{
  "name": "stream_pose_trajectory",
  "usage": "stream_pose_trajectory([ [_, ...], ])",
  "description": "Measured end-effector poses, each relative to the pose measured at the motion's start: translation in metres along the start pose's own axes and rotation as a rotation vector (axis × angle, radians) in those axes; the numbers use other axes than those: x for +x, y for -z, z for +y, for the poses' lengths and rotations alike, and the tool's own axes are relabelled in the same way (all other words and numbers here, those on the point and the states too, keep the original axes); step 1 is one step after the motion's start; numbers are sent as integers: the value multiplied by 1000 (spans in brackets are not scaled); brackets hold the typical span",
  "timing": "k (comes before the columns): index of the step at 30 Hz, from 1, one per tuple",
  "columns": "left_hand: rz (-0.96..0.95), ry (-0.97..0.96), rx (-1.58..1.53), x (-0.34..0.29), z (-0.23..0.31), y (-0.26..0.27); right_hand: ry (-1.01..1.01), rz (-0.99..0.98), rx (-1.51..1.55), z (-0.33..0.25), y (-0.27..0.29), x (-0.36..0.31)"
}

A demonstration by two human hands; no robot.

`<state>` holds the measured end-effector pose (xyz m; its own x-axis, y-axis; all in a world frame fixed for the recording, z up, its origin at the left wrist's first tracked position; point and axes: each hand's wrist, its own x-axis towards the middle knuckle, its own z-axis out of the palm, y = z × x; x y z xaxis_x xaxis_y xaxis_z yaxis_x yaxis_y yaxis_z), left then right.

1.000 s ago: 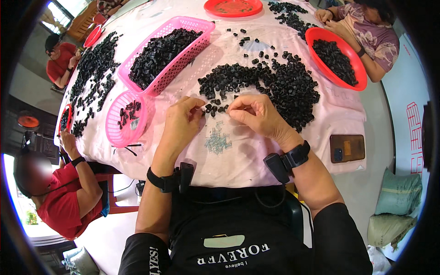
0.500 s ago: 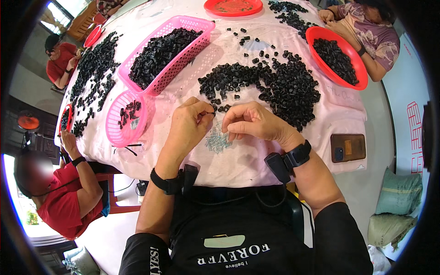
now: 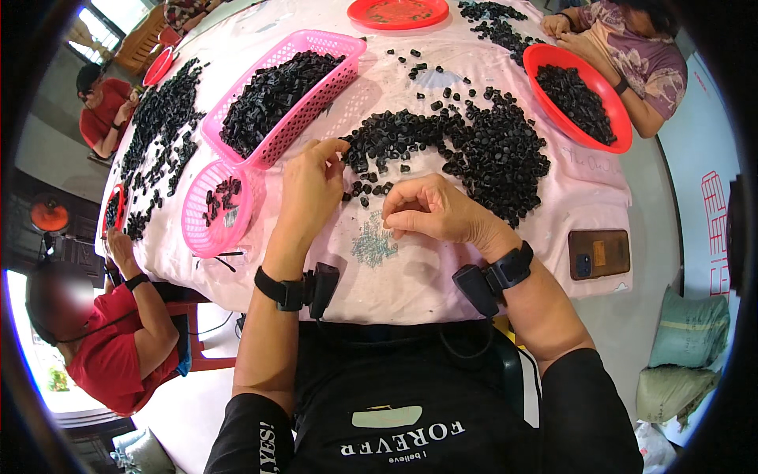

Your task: Sorting small black plastic shoe components on a table.

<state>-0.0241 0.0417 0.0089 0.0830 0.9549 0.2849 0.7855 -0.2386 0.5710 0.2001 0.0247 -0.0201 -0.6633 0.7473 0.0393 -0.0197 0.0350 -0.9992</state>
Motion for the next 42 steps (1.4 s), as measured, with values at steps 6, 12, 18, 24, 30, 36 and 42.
stream_pose_trajectory([
  [6,10,-165,44,5,-14,-9,6,-1,20,-1,-1,1],
  [12,-39,-34,-6,2,-8,-7,6,3,-3,-1,0,1],
  [18,-80,24,-113,-2,-1,-1,52,48,81,3,2,1],
  [24,-112,73,-463,-19,-7,0,-83,177,40,-5,-3,2],
  [30,-214,12,-577,-36,9,-7,-83,191,15,-4,-3,3],
  [36,-193,19,-507,-41,24,-14,2,225,31,9,1,5],
  [42,-31,115,-463,-39,11,-1,-38,282,-11,3,0,6],
])
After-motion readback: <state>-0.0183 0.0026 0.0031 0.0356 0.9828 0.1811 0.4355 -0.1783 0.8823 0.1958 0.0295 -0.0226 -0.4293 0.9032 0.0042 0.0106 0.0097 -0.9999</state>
